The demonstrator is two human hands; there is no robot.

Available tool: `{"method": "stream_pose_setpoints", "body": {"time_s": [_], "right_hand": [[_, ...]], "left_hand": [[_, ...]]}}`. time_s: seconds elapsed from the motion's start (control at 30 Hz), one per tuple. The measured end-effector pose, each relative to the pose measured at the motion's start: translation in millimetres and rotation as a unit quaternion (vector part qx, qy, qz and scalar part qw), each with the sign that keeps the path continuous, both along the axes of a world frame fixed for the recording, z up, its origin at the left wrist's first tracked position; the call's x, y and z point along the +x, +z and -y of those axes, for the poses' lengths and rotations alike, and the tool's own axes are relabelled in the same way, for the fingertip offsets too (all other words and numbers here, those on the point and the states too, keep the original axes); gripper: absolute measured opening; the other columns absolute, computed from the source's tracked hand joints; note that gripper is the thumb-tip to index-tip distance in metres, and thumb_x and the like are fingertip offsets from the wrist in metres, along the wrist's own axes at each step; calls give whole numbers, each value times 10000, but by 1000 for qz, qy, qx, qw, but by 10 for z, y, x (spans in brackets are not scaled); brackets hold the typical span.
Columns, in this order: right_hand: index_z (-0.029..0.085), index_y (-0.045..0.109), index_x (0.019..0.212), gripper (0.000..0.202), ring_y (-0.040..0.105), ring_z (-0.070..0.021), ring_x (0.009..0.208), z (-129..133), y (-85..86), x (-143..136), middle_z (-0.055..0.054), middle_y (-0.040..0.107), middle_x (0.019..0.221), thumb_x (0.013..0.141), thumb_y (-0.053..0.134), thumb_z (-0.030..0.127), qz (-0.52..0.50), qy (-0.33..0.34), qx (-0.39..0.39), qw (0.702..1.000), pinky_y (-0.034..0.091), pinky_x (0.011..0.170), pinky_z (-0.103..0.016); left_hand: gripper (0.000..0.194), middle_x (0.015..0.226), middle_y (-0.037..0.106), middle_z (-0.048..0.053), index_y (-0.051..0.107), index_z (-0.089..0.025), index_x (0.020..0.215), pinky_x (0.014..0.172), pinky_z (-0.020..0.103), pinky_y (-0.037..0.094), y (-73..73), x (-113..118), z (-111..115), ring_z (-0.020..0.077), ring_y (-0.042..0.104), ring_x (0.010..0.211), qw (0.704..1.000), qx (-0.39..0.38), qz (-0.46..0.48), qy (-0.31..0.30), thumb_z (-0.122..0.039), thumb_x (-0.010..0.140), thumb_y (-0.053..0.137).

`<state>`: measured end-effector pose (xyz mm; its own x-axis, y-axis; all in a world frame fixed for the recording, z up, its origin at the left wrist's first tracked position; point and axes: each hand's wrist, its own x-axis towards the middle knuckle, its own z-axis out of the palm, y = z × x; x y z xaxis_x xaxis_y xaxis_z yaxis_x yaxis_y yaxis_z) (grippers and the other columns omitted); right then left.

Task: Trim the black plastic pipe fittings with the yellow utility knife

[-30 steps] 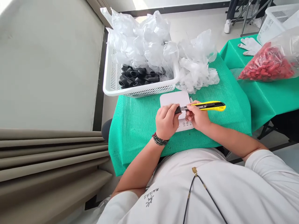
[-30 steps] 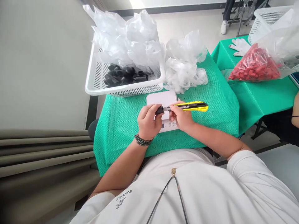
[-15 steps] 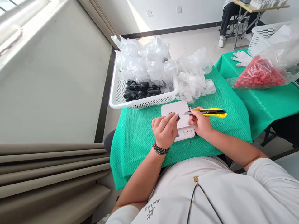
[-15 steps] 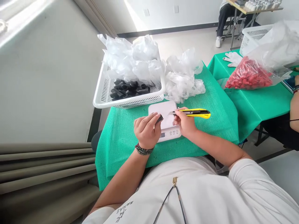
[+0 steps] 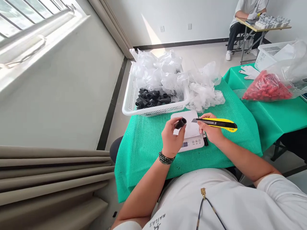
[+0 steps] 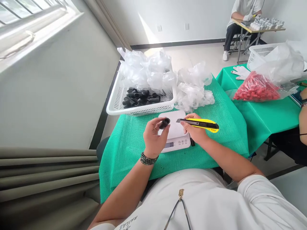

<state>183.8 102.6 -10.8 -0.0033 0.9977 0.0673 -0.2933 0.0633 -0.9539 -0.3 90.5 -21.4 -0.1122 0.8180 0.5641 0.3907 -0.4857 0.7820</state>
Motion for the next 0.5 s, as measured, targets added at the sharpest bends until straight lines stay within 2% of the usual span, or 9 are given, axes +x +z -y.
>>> {"method": "stream_pose_setpoints", "body": {"time_s": [0.13, 0.3, 0.5], "right_hand": [[248, 647, 942, 453, 613, -120, 444, -28, 17, 10, 91, 663, 547, 716, 942, 506, -16, 31, -17, 999, 513, 486, -246], [228, 724, 910, 401, 633, -136, 461, -14, 37, 3, 49, 683, 527, 700, 945, 488, -29, 63, -44, 997, 532, 481, -249], [217, 746, 899, 356, 657, -131, 490, 24, 79, -2, 30, 707, 553, 707, 948, 439, -49, 99, -58, 992, 527, 476, -224]], "left_hand": [[280, 1161, 775, 112, 632, -201, 1247, 909, 389, 693, -4, 9, -11, 223, 789, 1064, 1000, 7, 12, -12, -269, 980, 683], [216, 1147, 782, 119, 625, -201, 1166, 896, 390, 689, -34, 6, -12, 229, 790, 1084, 999, 21, 27, -26, -230, 958, 676], [190, 1217, 763, 154, 598, -205, 1097, 911, 405, 672, -58, -5, -14, 241, 772, 1141, 996, 10, 55, -63, -162, 920, 653]]}}
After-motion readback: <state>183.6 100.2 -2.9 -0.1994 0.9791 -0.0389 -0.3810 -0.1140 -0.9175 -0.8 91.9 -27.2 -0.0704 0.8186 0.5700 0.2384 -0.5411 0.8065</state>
